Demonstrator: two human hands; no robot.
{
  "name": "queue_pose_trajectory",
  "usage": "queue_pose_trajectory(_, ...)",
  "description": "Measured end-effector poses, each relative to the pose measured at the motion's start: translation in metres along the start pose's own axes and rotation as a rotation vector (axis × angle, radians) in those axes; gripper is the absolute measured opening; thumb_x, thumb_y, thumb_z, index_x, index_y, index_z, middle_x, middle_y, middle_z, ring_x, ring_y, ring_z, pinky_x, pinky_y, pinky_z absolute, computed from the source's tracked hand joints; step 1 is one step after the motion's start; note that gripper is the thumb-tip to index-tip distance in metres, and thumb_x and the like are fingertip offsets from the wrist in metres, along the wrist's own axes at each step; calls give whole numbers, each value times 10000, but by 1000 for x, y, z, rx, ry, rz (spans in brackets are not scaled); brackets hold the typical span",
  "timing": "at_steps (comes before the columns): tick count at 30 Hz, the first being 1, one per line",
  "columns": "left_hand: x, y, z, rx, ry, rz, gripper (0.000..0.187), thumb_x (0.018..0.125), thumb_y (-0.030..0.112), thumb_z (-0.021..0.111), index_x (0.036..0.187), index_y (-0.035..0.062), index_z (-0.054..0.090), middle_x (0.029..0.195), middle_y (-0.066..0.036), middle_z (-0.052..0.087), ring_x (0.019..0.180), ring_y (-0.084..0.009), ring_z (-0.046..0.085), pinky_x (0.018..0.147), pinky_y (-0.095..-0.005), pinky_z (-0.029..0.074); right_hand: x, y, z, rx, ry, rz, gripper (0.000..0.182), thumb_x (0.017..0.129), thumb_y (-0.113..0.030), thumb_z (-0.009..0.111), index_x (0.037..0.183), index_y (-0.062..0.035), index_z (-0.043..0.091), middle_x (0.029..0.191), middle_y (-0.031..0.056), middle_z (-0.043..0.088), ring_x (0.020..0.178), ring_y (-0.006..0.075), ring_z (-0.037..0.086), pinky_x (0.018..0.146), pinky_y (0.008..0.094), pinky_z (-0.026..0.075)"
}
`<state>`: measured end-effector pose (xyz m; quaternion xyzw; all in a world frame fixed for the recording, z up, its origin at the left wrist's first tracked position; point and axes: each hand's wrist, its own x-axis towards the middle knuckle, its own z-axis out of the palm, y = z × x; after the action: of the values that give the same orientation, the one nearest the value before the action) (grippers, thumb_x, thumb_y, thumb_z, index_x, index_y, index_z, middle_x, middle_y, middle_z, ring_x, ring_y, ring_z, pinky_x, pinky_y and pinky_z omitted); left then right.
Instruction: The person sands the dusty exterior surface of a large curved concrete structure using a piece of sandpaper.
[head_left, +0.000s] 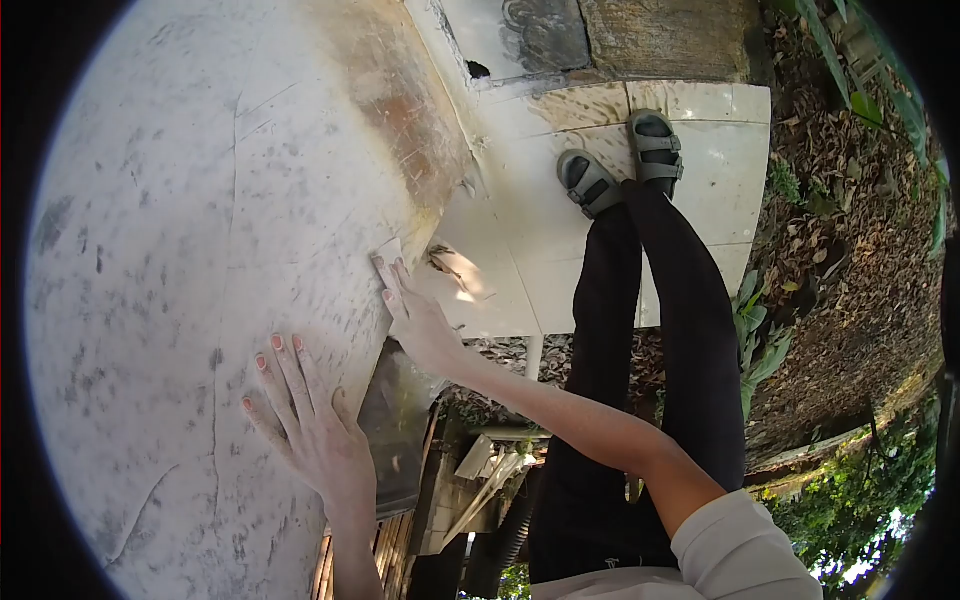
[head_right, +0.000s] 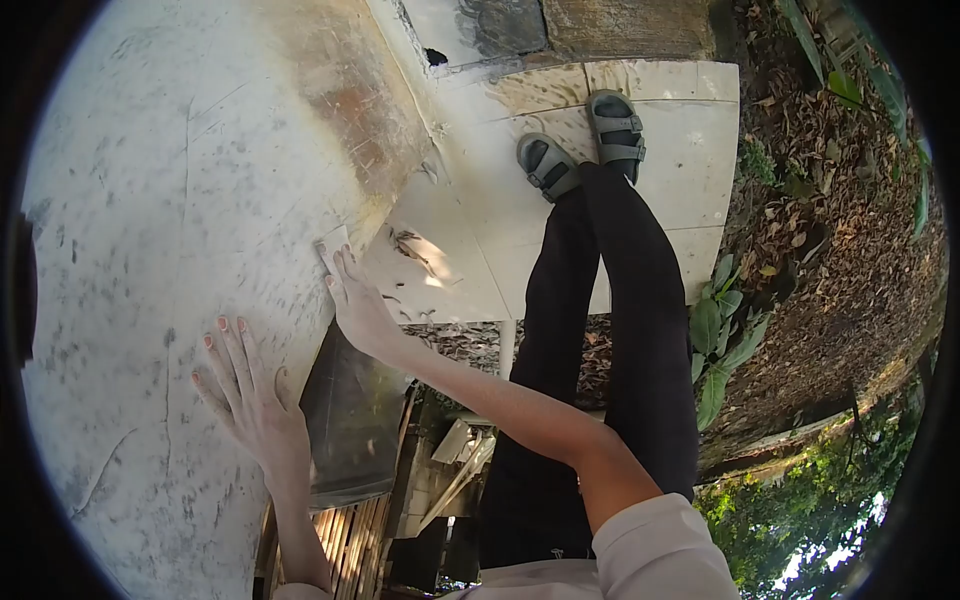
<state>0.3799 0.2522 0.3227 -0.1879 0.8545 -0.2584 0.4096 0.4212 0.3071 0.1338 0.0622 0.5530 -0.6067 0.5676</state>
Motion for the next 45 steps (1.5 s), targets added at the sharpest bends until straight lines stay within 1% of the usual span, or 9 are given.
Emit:
queue_pose_trajectory(4,2,0,-1,-34,-10,-2,781,794,91,623,1502,118,294,1568,-32,277,1454,-243,220,1200,-482,121,44,29,-8,-36,128,-194,511,1031,-330,367,1498,-130,308,1511,283,263,1381,407,320,1126,408,275)
queue_pose_trajectory(6,3,2,-1,-33,-23,-4,785,790,84,623,1502,115,294,1570,-34,272,1455,-246,217,1200,-484,118,99,27,-33,36,129,83,541,1027,-330,382,1486,-57,297,1443,297,376,1340,415,381,1104,401,312)
queue_pose_trajectory(9,6,5,1,-15,-24,-3,793,782,72,625,1502,111,293,1571,-36,269,1456,-253,212,1200,-488,114,138,37,-50,-44,170,43,574,1020,-331,401,1473,0,281,1368,300,466,1292,424,437,1083,396,344)
queue_pose_trajectory(15,6,2,-2,-55,-24,20,814,767,53,627,1504,111,288,1572,-44,265,1457,-260,208,1203,-485,104,24,66,-13,11,-3,-192,510,1038,-281,348,1475,-22,313,1558,212,212,1449,339,195,1176,410,188)
queue_pose_trajectory(25,12,7,-2,4,-82,-17,760,801,97,612,1497,109,304,1569,-43,273,1458,-260,207,1199,-487,108,178,25,-58,72,159,-196,485,1032,-291,350,1455,-54,367,1528,221,275,1432,348,232,1171,404,213)
queue_pose_trajectory(31,13,4,-4,-61,-95,-21,824,761,26,634,1503,116,287,1571,-46,266,1462,-265,195,1199,-497,105,61,111,-23,2,64,-215,473,1034,-304,349,1475,-133,370,1559,184,234,1446,317,225,1180,402,179)
queue_pose_trajectory(38,16,10,-2,-56,-118,-42,819,757,56,654,1495,113,304,1568,-45,275,1463,-264,192,1198,-496,110,174,-11,-59,-18,65,-318,494,1030,-313,387,1476,-104,348,1570,165,219,1454,308,205,1173,369,183)
queue_pose_trajectory(41,15,7,0,-66,-102,-25,816,760,66,657,1495,110,305,1567,-49,276,1463,-265,190,1197,-495,110,206,-22,-55,82,132,-304,485,1033,-303,384,1470,-95,354,1564,169,231,1455,305,200,1172,354,185)
queue_pose_trajectory(45,16,8,-5,-114,-126,-35,813,765,66,654,1496,109,302,1567,-51,275,1462,-266,192,1198,-490,110,126,41,-48,-68,55,-223,491,1033,-286,381,1488,-110,321,1565,164,232,1458,301,190,1178,380,176)
